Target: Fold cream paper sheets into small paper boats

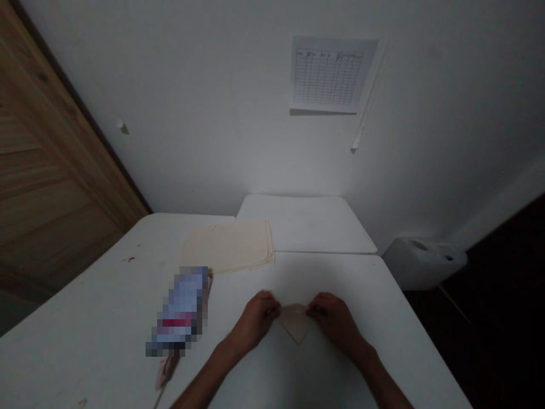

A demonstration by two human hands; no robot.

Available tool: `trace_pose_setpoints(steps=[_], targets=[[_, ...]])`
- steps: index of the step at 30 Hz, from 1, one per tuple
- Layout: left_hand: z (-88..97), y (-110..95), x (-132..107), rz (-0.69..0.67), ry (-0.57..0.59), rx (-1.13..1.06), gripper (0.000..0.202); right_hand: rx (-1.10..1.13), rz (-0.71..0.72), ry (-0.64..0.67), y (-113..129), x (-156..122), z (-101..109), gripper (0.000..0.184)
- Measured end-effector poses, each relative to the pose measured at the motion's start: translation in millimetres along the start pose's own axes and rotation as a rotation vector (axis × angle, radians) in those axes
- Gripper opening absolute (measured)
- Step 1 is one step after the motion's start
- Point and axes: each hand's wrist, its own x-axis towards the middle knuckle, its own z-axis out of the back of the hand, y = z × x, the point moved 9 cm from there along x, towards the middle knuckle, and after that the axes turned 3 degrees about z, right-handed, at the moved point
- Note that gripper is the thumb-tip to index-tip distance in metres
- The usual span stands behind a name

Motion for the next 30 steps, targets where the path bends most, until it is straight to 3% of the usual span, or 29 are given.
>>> trace_pose_setpoints(steps=[5,17,24,30], targets=[[0.9,-11.5,-4.3,-0.145,0.049,0.112,0.024,0.009,0.129,-0.011,1.0,-6.4,1.2,0.016],[-13.9,-23.7,-22.2,-0.359,0.059,0.48,0.021,-0.375,0.461,-0.063,20.3,-26.9,-2.7,0.024],[-28.0,-49.1,-30.6,-0.312,0.09,0.366,0.055,-0.42,0.437,-0.04,25.7,-27.8,-3.5,0.024],[-47.8,-54.8,-28.5,-0.285,0.104,0.351,0.047,-0.425,0.422,-0.04,24.7,-27.9,-2.5,0.025]])
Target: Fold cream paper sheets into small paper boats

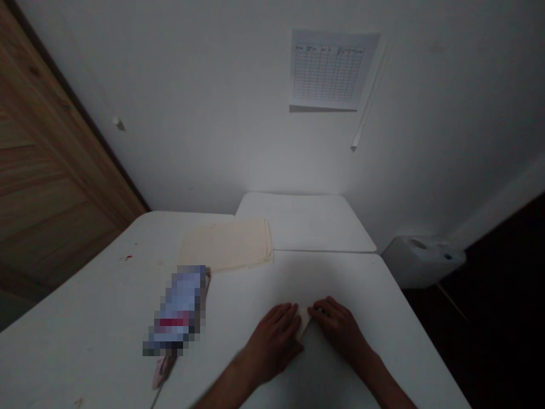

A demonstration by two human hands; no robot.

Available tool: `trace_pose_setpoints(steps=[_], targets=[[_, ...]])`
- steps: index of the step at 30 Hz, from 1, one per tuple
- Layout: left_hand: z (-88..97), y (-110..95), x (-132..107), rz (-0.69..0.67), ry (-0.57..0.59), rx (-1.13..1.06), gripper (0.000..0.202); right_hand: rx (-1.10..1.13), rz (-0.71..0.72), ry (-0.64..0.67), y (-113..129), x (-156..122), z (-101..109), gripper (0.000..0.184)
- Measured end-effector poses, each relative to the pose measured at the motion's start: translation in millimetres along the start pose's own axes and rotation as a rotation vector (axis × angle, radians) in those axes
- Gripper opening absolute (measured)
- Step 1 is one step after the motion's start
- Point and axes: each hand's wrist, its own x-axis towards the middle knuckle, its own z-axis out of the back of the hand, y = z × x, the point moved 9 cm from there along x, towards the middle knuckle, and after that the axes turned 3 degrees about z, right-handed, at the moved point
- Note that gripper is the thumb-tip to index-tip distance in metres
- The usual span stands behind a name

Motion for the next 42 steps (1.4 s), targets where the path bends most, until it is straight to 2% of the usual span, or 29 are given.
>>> trace_pose_setpoints(steps=[13,19,26,31,36,42], targets=[[-1.1,3.0,-1.8,-0.002,-0.056,-0.052,0.038,0.108,-0.104,0.056,-3.4,-4.9,-2.1,0.033],[-1.4,0.8,-0.5,-0.007,-0.035,-0.032,0.037,0.128,-0.162,0.053,-4.5,-6.0,-1.1,0.031],[1.2,-0.6,-0.9,-0.01,-0.05,-0.043,0.035,0.106,-0.227,0.028,-6.1,-3.4,-2.2,0.019],[2.8,-1.3,-1.2,-0.013,-0.049,-0.041,0.035,0.038,-0.2,0.017,2.9,-5.0,-4.1,0.018],[-0.6,-1.6,-2.3,-0.024,-0.024,-0.029,0.038,0.054,-0.175,0.097,13.2,-5.1,-11.4,0.022],[-0.4,-1.8,-2.3,-0.033,-0.034,-0.04,0.037,0.043,-0.215,0.169,13.0,-6.6,-17.9,0.034]])
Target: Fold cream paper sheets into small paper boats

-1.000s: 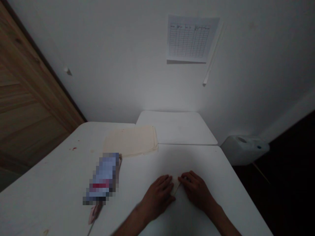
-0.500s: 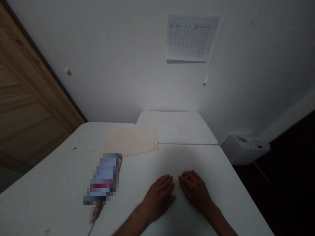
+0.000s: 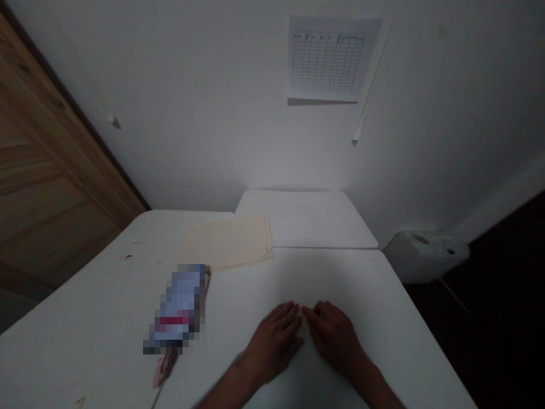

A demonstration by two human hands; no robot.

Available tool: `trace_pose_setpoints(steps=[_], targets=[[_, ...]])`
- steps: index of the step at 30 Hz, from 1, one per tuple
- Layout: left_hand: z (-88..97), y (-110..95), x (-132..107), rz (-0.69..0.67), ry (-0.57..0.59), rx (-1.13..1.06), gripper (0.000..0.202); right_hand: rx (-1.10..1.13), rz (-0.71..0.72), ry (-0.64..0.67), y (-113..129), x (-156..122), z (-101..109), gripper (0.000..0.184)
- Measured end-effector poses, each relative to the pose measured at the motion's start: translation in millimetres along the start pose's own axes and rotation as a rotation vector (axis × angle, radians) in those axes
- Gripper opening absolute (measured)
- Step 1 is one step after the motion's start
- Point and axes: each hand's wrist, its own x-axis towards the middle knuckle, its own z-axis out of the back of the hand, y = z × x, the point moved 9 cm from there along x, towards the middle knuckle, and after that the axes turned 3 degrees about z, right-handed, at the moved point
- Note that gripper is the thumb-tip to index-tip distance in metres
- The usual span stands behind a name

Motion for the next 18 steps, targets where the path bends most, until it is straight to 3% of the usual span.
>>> trace_pose_setpoints(steps=[9,18], targets=[[-1.4,2.1,-2.2,0.009,0.008,-0.033,0.041,-0.044,-0.085,0.039,1.9,-0.2,-3.6,0.048],[-0.4,1.8,-0.6,0.045,0.022,-0.074,0.04,-0.054,-0.184,0.036,2.8,0.1,-3.1,0.049]])
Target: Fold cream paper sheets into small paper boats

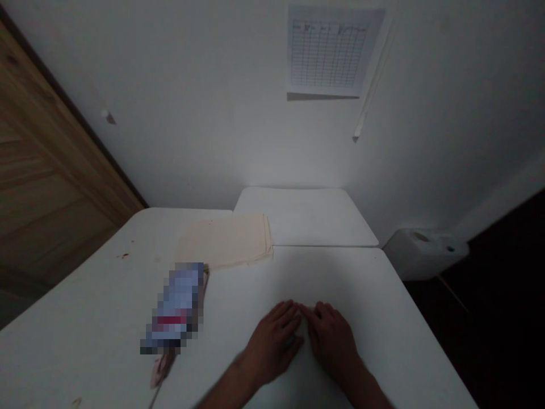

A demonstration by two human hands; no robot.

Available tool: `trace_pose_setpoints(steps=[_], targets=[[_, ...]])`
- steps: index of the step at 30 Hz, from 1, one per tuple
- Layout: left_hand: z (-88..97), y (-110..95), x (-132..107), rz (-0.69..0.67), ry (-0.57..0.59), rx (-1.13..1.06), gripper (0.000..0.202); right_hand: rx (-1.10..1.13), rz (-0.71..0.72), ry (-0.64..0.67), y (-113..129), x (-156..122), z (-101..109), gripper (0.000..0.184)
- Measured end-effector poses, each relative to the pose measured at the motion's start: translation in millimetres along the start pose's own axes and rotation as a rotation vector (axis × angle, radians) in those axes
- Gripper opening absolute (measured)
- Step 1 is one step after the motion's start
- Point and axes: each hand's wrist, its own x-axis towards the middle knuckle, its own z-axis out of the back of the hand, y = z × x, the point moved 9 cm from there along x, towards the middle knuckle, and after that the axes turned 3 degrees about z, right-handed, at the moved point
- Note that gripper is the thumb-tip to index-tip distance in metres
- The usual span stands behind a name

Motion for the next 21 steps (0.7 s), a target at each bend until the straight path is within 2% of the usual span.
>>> trace_pose_setpoints(steps=[5,14,18,21], targets=[[0.1,1.0,0.4,0.009,-0.012,0.01,0.037,-0.005,-0.022,-0.046,-3.7,-4.6,1.7,0.044],[1.4,0.1,-1.1,-0.002,-0.029,0.033,0.036,-0.083,-0.06,-0.142,-32.2,-20.8,8.7,0.034],[1.9,-1.9,-0.8,-0.013,-0.026,0.052,0.035,-0.051,-0.046,-0.153,-35.5,-18.9,7.8,0.031],[-0.7,-1.1,-1.9,-0.018,-0.024,0.058,0.036,0.0,-0.035,-0.208,-35.7,-16.6,12.7,0.029]])
